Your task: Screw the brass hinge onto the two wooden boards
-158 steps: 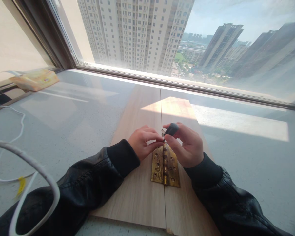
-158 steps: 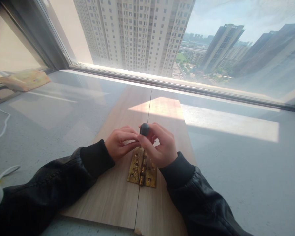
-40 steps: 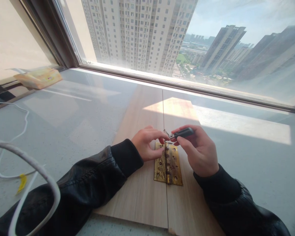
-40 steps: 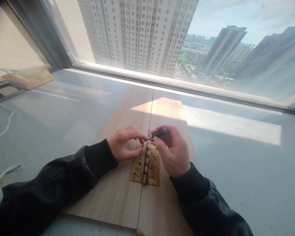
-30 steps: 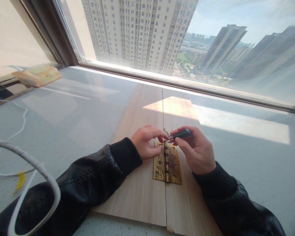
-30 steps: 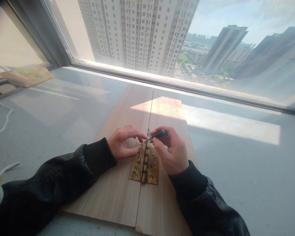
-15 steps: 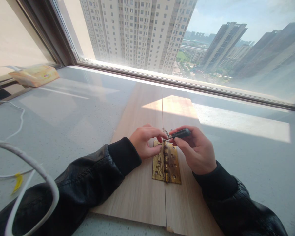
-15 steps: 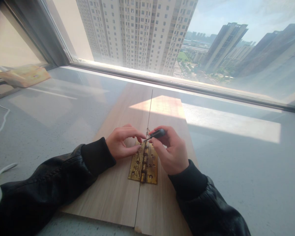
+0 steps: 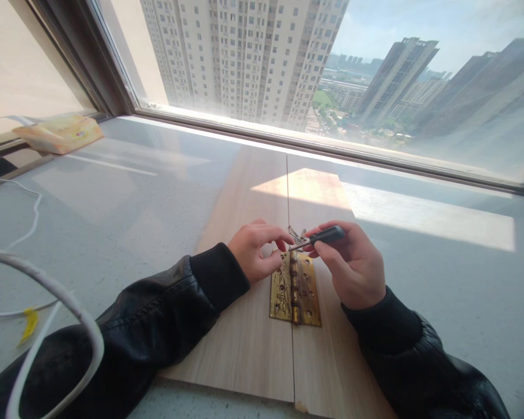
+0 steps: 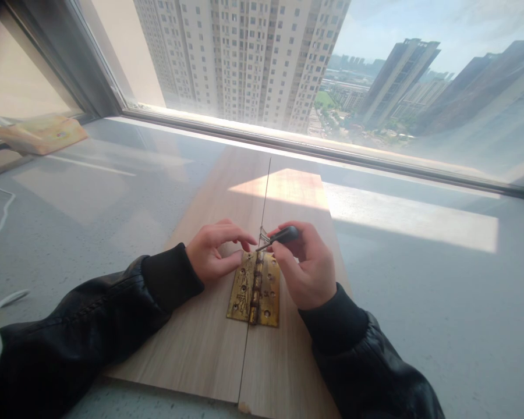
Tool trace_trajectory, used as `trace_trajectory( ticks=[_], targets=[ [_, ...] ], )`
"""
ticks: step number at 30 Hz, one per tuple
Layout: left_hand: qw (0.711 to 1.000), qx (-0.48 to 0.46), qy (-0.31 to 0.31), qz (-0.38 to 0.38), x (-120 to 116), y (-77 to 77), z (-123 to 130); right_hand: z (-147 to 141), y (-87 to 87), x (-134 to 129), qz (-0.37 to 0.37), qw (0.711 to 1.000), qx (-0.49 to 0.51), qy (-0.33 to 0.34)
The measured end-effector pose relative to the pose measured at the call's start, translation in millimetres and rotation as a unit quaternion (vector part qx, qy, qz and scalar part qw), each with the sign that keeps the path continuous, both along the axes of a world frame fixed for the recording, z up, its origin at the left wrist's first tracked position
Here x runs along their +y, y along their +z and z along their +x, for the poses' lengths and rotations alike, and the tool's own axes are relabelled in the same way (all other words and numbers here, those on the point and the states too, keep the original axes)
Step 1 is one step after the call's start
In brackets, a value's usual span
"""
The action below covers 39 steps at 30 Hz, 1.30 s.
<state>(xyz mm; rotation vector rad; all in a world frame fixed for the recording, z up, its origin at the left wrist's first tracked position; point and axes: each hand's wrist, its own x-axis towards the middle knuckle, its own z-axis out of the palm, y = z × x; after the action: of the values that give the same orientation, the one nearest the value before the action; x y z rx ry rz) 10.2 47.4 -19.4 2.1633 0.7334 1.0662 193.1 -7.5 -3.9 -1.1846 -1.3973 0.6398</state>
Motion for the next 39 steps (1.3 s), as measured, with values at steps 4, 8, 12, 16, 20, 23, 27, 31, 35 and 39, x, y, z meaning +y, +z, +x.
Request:
trace_trajectory(
  ticks=[4, 8, 12, 16, 20, 23, 27, 31, 35, 39],
  targets=[
    [1.0, -0.007, 0.013, -0.004, 2.1, -1.6, 1.0, 1.6, 2.7, -1.5, 0.02, 0.998, 0.032, -0.045],
    [0.997, -0.016, 0.067, -0.016, 4.9, -3.9, 1.7, 1.6, 18.9, -4.1, 0.004, 0.999, 0.025, -0.03],
    [0.999, -0.017, 0.037, -0.018, 3.7, -1.9, 1.0, -2.5, 43.4, 1.8, 0.001, 0.999, -0.037, 0.012],
    [1.0, -0.007, 0.006, -0.021, 0.2, 2.6, -0.2, -11.0, 50.0, 9.9, 0.027, 0.993, -0.116, 0.028],
    [1.0, 0.007, -0.008, -0.02, -0.6, 3.4, -0.9, -17.8, 36.3, 8.1, 0.076, 0.979, -0.187, 0.012],
    [1.0, 0.009, -0.016, -0.022, 0.6, 1.9, -1.4, -18.4, 27.7, 5.9, 0.098, 0.974, -0.203, 0.003],
    [0.999, 0.022, -0.028, -0.013, 2.7, 0.4, -2.5, -15.8, 23.9, 7.3, 0.113, 0.971, -0.213, 0.012],
    [0.999, 0.028, -0.037, 0.0, 3.0, -0.3, -3.2, -13.0, 20.0, 8.3, 0.129, 0.969, -0.208, 0.016],
    [0.999, 0.035, -0.029, 0.007, 2.4, -1.0, -3.2, -10.8, 16.6, 8.1, 0.127, 0.972, -0.198, 0.024],
    [0.999, 0.038, -0.037, 0.003, 2.6, -1.6, -3.0, -9.8, 16.9, 8.6, 0.129, 0.972, -0.196, 0.02]
  ],
)
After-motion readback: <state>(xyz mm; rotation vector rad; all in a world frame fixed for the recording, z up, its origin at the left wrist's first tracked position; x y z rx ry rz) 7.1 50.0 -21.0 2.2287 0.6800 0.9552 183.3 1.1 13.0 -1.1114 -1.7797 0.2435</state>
